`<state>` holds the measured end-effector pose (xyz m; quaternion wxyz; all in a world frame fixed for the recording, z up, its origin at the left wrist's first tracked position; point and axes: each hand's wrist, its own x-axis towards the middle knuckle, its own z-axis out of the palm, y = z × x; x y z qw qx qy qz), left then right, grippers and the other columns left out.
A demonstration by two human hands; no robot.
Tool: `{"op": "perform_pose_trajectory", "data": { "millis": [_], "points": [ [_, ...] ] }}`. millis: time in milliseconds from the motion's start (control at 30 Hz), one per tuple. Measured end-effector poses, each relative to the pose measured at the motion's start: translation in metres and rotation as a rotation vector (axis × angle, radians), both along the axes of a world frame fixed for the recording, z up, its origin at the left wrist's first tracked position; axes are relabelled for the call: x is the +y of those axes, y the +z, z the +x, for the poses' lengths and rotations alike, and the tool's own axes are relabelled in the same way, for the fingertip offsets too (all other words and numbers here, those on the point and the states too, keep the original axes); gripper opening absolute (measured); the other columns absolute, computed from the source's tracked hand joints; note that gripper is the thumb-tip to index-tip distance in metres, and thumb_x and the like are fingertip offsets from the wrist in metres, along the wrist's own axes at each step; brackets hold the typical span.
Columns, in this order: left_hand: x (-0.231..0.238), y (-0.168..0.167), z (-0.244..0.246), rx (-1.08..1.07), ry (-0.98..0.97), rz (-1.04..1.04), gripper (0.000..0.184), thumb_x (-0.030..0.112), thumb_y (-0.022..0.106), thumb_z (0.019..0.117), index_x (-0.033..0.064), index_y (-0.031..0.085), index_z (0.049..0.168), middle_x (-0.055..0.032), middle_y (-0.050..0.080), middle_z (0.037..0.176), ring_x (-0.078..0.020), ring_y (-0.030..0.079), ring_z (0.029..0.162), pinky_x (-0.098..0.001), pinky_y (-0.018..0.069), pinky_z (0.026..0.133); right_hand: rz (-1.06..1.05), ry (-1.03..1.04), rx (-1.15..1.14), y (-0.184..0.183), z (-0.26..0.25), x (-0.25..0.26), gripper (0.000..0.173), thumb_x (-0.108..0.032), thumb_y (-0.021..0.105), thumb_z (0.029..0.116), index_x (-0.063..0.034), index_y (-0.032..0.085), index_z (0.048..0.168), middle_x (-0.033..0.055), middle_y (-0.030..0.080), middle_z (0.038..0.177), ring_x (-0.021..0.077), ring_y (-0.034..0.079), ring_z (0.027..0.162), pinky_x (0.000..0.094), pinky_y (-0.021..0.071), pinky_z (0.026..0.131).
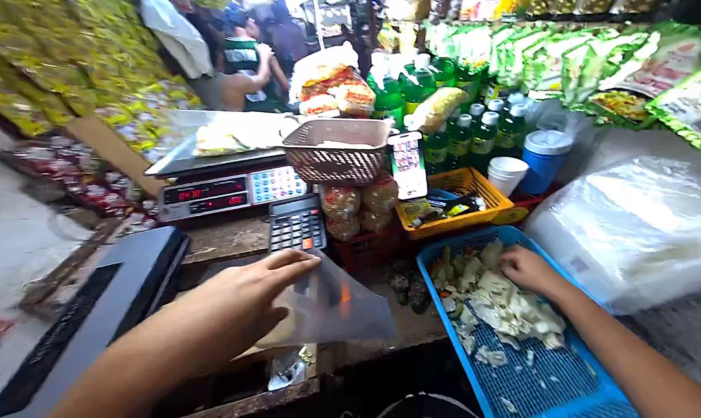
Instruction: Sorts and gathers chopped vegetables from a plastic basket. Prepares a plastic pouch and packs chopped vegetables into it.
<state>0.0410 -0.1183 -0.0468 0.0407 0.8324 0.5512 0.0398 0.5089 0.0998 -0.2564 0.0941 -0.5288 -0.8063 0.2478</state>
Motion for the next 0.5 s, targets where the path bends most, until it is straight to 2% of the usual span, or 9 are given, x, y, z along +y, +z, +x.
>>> {"op": "perform_pose_trajectory", "data": {
  "millis": [67, 100, 133, 167, 233, 300, 367, 433, 500],
  "points": [
    [0.003, -0.003, -0.003, -0.007, -0.001, 0.044, 0.07, 0.012, 0.076, 0.0775, 0.0224, 0.058, 0.144, -0.0049, 0.06, 0.138, -0.0243, 0.07, 0.084, -0.0525, 0.0568, 0.061, -0.094, -0.048, -0.119, -0.01, -0.007, 0.002, 0.033, -0.021, 0.068, 0.094, -0.0051, 0.071, 0.123, 0.0309, 0.052, 0.142, 0.0474, 0.053, 0.129, 0.0641, 0.0431, 0.105],
    [0.004, -0.001, -0.003, -0.015, -0.006, 0.052, 0.071, 0.012, 0.076, 0.0768, 0.022, 0.058, 0.145, -0.0058, 0.06, 0.139, -0.0237, 0.07, 0.082, -0.0518, 0.0562, 0.06, -0.159, -0.053, -0.17, -0.016, -0.014, -0.002, 0.045, -0.028, 0.074, 0.0917, -0.0075, 0.067, 0.131, 0.0322, 0.041, 0.15, 0.0497, 0.052, 0.129, 0.0656, 0.0447, 0.103],
    [0.005, -0.001, -0.004, -0.027, -0.022, 0.056, 0.072, 0.013, 0.075, 0.0764, 0.0212, 0.057, 0.145, -0.007, 0.06, 0.14, -0.0247, 0.071, 0.086, -0.0526, 0.0569, 0.062, -0.2, -0.038, -0.201, -0.02, -0.023, -0.012, 0.053, -0.031, 0.076, 0.0902, -0.0093, 0.062, 0.137, 0.0334, 0.033, 0.155, 0.0519, 0.053, 0.126, 0.0666, 0.0475, 0.099],
    [0.007, -0.004, -0.009, -0.037, -0.048, 0.059, 0.071, 0.017, 0.072, 0.0771, 0.021, 0.056, 0.146, -0.0076, 0.059, 0.14, -0.0257, 0.07, 0.096, -0.0533, 0.0579, 0.068, -0.22, 0.002, -0.201, -0.022, -0.03, -0.025, 0.052, -0.026, 0.075, 0.0899, -0.0097, 0.06, 0.138, 0.0334, 0.034, 0.154, 0.052, 0.056, 0.122, 0.0666, 0.0496, 0.096],
    [0.008, -0.013, -0.02, -0.074, -0.088, 0.061, 0.068, 0.024, 0.067, 0.0794, 0.0216, 0.056, 0.146, -0.0076, 0.059, 0.141, -0.0257, 0.068, 0.11, -0.0525, 0.0585, 0.078, -0.306, 0.169, -0.191, -0.018, -0.038, -0.046, 0.048, -0.013, 0.073, 0.0887, -0.0082, 0.061, 0.135, 0.0328, 0.043, 0.146, 0.05, 0.056, 0.121, 0.0654, 0.0491, 0.096],
    [0.005, -0.018, -0.025, -0.105, -0.084, 0.054, 0.067, 0.023, 0.068, 0.0793, 0.0212, 0.057, 0.146, -0.0091, 0.059, 0.139, -0.0259, 0.068, 0.109, -0.0514, 0.0589, 0.077, -0.395, 0.299, -0.203, -0.011, -0.034, -0.05, 0.047, -0.01, 0.071, 0.0915, -0.0061, 0.058, 0.136, 0.0303, 0.058, 0.13, 0.0476, 0.06, 0.116, 0.0656, 0.0469, 0.097],
    [0.003, -0.019, -0.029, -0.111, -0.068, 0.054, 0.067, 0.025, 0.067, 0.0806, 0.0228, 0.056, 0.146, -0.0076, 0.059, 0.139, -0.0232, 0.068, 0.106, -0.0489, 0.0592, 0.075, -0.332, 0.276, -0.155, 0.0, -0.024, -0.039, 0.036, -0.008, 0.062, 0.0982, -0.0055, 0.061, 0.134, 0.0232, 0.07, 0.113, 0.0409, 0.068, 0.103, 0.0628, 0.05, 0.094],
    [0.001, -0.019, -0.032, -0.106, -0.056, 0.064, 0.065, 0.03, 0.065, 0.0825, 0.0234, 0.055, 0.147, -0.0053, 0.059, 0.138, -0.0207, 0.068, 0.104, -0.0476, 0.0588, 0.074, -0.182, 0.235, -0.077, 0.011, -0.015, -0.02, 0.031, -0.001, 0.052, 0.0977, -0.0071, 0.071, 0.122, 0.0159, 0.071, 0.119, 0.0346, 0.066, 0.113, 0.0589, 0.0479, 0.102],
    [0.0, -0.01, -0.021, -0.093, -0.045, 0.078, 0.066, 0.028, 0.064, 0.0813, 0.0197, 0.056, 0.147, -0.0068, 0.06, 0.136, -0.0223, 0.067, 0.1, -0.0489, 0.0575, 0.07, -0.056, 0.26, 0.073, 0.007, -0.019, 0.001, 0.029, -0.003, 0.051, 0.0962, -0.0039, 0.074, 0.115, 0.0171, 0.067, 0.129, 0.0331, 0.06, 0.125, 0.0539, 0.0437, 0.109]
  ]
}}
